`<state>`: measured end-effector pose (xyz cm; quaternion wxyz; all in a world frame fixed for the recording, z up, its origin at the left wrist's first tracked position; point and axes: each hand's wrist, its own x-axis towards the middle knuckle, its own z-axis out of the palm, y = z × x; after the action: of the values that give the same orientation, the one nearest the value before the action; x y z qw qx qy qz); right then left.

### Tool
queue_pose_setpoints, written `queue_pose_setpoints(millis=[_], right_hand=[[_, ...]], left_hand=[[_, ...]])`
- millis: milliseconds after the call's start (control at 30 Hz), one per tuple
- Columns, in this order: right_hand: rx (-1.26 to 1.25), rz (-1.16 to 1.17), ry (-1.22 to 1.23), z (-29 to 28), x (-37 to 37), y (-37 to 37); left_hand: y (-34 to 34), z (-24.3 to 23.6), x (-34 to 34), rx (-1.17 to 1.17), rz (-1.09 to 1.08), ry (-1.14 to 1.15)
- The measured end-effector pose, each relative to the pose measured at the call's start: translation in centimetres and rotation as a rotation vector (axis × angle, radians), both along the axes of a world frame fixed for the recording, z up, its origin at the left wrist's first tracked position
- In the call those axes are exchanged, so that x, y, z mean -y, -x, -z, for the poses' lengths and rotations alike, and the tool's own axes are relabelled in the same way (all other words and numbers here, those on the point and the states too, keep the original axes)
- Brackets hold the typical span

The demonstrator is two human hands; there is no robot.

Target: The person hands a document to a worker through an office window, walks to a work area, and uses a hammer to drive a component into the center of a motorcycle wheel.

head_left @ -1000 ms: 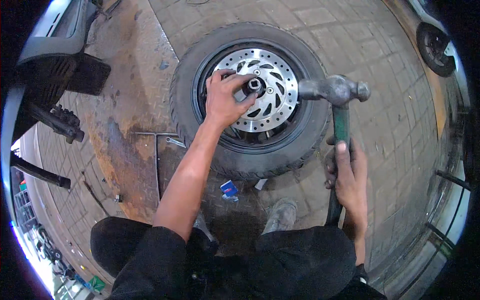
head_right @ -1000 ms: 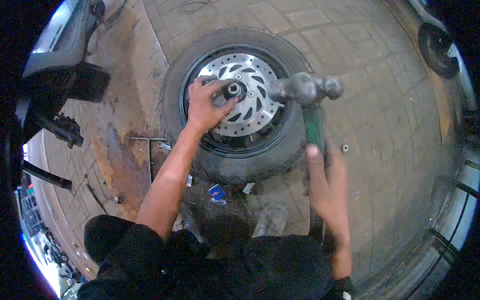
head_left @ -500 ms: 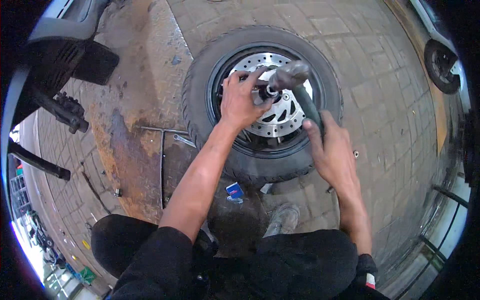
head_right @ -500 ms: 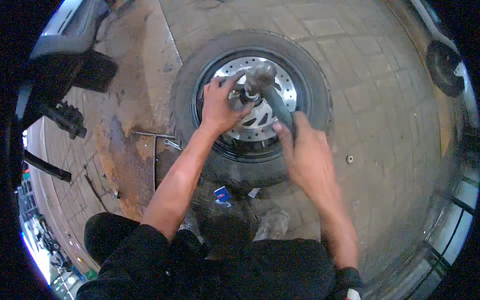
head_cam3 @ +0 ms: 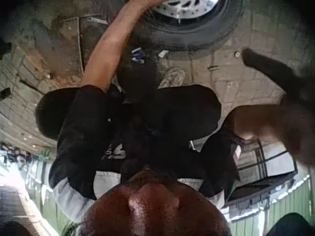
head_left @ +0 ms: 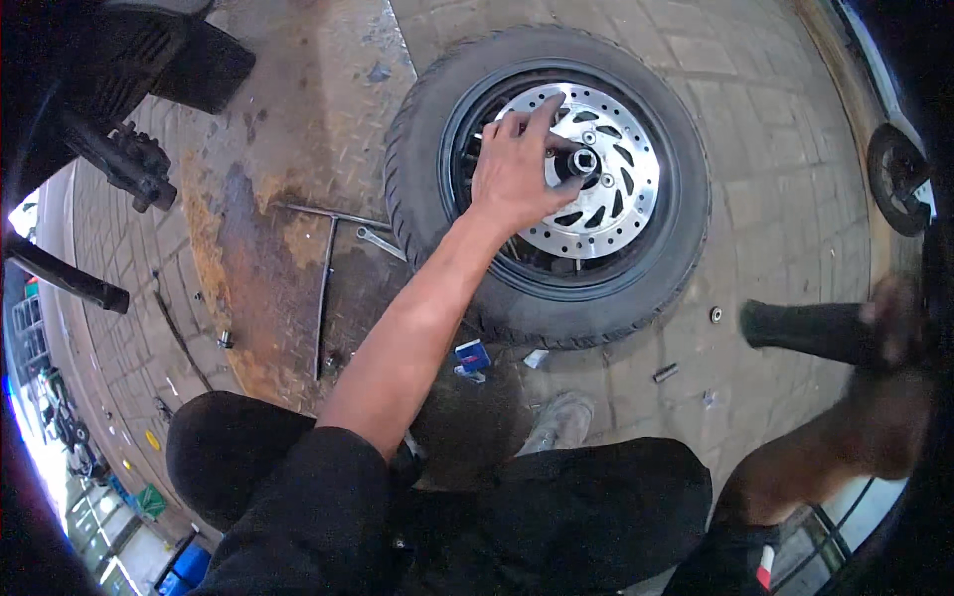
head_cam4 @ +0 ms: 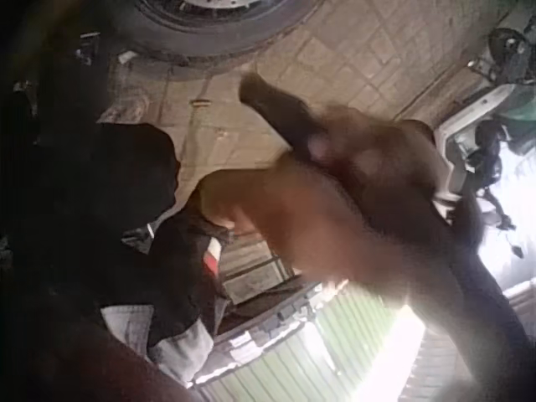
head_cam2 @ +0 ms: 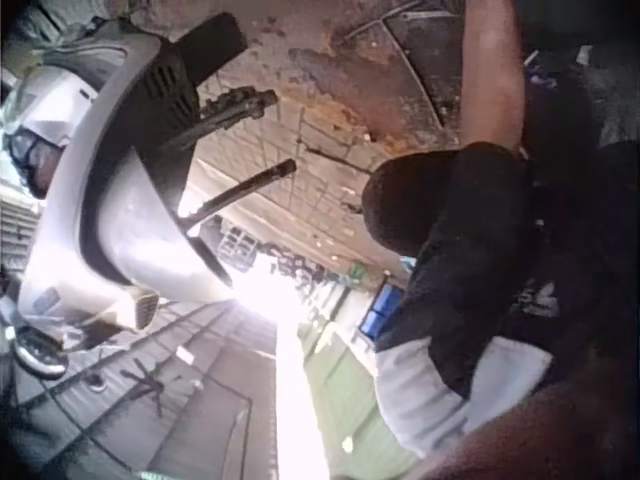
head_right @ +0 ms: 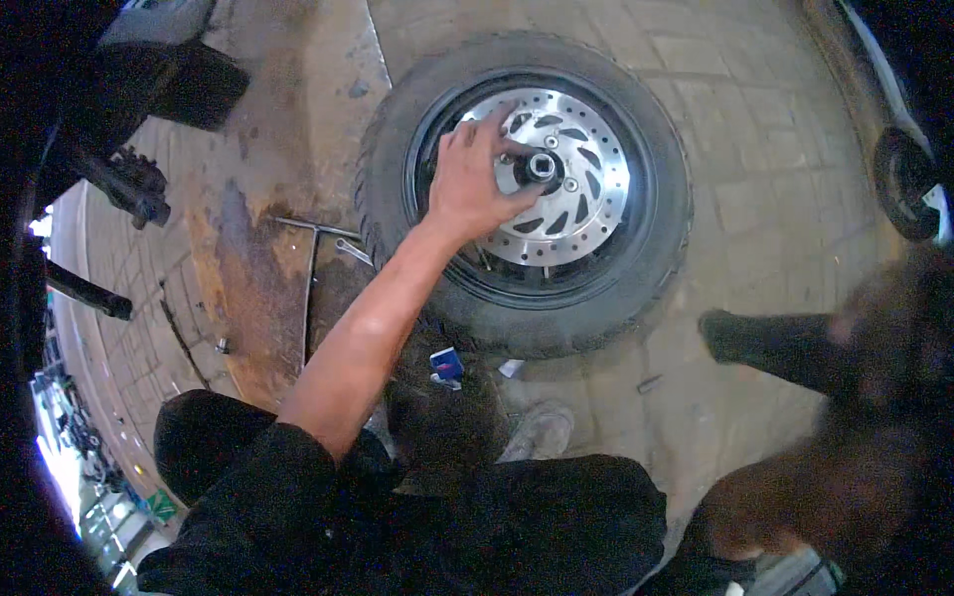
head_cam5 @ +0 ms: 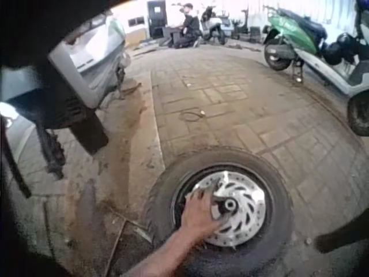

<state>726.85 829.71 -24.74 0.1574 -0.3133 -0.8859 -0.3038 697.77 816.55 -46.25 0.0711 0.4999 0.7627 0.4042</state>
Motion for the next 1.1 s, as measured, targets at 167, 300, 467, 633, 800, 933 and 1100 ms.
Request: queue_pose_setpoints(millis=[167,300,467,633,800,933,1100], right_hand=[[-0.024,0.119,1.085,12.1,7.4,9.9],[-0.203,0.151,1.169,8.3,8.3,9.4],[-0.526,0.157,1.225,7.8,10.9,1.1],[-0.983,0.644,1.491,8.2,14.7,-5.2],[-1.096,0.799,1.559,12.8,17.4,-10.8],[-1.125,0.749,1.560,13.4,17.9,-10.5],[-1.097,0.796,1.543,10.9,17.0,-7.2]], left_hand=[[0.2,0.4,0.8,0.000,-0.064,0.067],[0.2,0.7,0.6,-0.046,-0.086,0.113],[0.8,0.3,0.8,0.270,-0.002,-0.062],[0.9,-1.5,0.5,0.565,-0.108,-0.205],[0.1,-0.2,0.9,-0.066,-0.034,0.022],[0.0,0.7,0.8,-0.081,-0.049,0.016],[0.0,0.3,0.8,-0.068,-0.005,0.034]])
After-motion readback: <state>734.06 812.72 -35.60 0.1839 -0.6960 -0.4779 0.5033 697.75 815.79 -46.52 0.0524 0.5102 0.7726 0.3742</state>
